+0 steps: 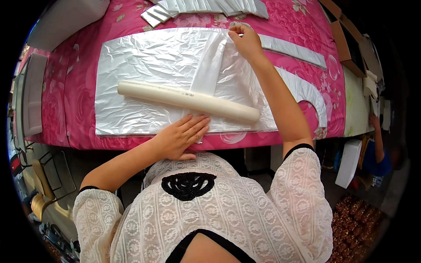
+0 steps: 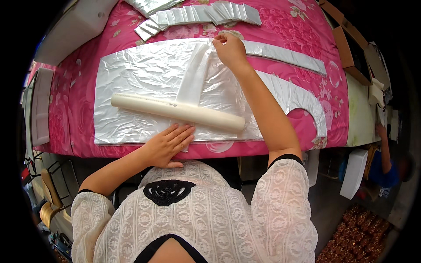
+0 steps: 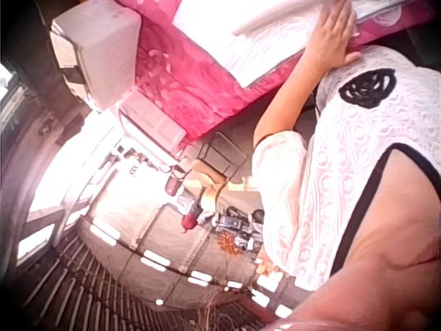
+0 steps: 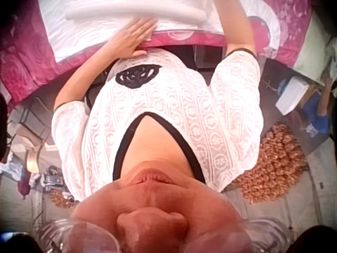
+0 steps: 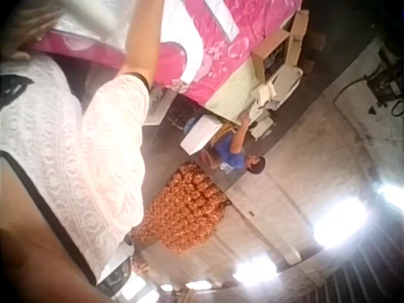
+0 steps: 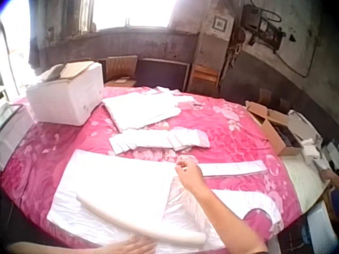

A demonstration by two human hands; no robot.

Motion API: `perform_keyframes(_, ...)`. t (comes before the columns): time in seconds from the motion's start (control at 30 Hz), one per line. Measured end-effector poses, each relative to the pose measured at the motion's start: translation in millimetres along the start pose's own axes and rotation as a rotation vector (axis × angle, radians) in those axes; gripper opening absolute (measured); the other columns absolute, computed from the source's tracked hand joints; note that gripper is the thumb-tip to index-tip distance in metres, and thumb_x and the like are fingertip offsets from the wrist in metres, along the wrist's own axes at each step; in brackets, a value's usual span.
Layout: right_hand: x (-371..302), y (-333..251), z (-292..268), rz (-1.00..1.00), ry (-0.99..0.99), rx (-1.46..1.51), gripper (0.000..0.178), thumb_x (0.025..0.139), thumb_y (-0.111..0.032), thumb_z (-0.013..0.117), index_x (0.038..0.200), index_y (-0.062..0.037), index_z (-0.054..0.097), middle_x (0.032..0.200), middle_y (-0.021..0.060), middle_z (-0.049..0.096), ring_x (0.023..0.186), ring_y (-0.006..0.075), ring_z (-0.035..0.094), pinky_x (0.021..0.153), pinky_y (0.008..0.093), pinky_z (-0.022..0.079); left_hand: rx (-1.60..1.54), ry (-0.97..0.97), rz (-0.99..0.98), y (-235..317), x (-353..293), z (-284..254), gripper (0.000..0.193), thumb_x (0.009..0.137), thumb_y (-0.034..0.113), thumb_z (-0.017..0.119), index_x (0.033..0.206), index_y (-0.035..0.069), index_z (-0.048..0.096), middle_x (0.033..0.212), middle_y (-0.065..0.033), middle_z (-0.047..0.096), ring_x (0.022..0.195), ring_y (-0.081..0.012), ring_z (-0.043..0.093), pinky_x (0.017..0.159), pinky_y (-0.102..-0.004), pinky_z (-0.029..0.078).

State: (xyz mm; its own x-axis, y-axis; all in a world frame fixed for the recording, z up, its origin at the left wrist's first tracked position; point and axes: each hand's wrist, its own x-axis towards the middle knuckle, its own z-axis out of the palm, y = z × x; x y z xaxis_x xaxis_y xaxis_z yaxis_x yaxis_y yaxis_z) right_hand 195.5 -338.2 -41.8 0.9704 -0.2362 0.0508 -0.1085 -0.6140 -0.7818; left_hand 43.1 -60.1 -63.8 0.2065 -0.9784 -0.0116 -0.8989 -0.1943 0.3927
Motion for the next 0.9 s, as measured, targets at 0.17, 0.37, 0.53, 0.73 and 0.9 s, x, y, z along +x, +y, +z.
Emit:
perform_keyframes(0.17, -124, -40, 3, -0.552, -0.282, -0.145, 0.040, 0.080, -0.026, 0.067, 0.114, -0.0070, 0.059, 0.108, 0.0144, 0.057, 0.096, 0.0285, 0.056, 0.083, 0.0363, 0.046, 0.116, 0.050, -0.070, 13, 1, 13, 0.080, 0.075, 0.044, 0.059, 0.136, -0.003, 0.034, 0.145, -0.0194, 0.030, 0.136, -0.0305, 0.027, 0.111, -0.0448, 0.020)
perform_keyframes(0.37, -160, 2, -22, -0.474, -0.200, -0.352, 0.046, 0.077, -0.012, 0.065, 0.122, -0.0109, 0.056, 0.111, 0.0091, 0.058, 0.098, 0.0296, 0.055, 0.084, 0.0383, 0.046, 0.303, 0.084, -0.093, 21, 5, 20, 0.070, 0.075, 0.031, 0.059, 0.134, -0.002, 0.039, 0.144, -0.0181, 0.033, 0.135, -0.0287, 0.030, 0.111, -0.0441, 0.021)
perform_keyframes(0.53, -132, 54, -85, -0.230, 0.087, -0.470, 0.048, 0.077, -0.011, 0.065, 0.124, -0.0111, 0.055, 0.109, 0.0095, 0.060, 0.096, 0.0292, 0.055, 0.082, 0.0364, 0.046, 0.317, 0.146, -0.100, 23, 5, 30, 0.060, 0.079, 0.023, 0.055, 0.132, -0.001, 0.040, 0.144, -0.0171, 0.032, 0.136, -0.0285, 0.029, 0.111, -0.0444, 0.021)
perform_keyframes(0.73, -175, 12, -55, -0.501, -0.375, -0.222, 0.052, 0.071, -0.004, 0.067, 0.121, -0.0106, 0.057, 0.115, 0.0090, 0.060, 0.105, 0.0285, 0.054, 0.091, 0.0372, 0.042, 0.358, 0.130, -0.178, 41, 9, 42, 0.054, 0.083, 0.018, 0.047, 0.133, -0.001, 0.039, 0.145, -0.0168, 0.031, 0.137, -0.0295, 0.026, 0.111, -0.0453, 0.019)
perform_keyframes(0.9, -150, -11, -5, -0.740, -0.302, -0.291, 0.050, 0.069, -0.004, 0.066, 0.118, -0.0142, 0.059, 0.113, 0.0059, 0.060, 0.103, 0.0257, 0.056, 0.090, 0.0387, 0.041, 0.343, 0.103, -0.218, 54, 11, 46, 0.055, 0.084, 0.017, 0.044, 0.135, 0.000, 0.037, 0.147, -0.0168, 0.028, 0.137, -0.0295, 0.024, 0.111, -0.0451, 0.019)
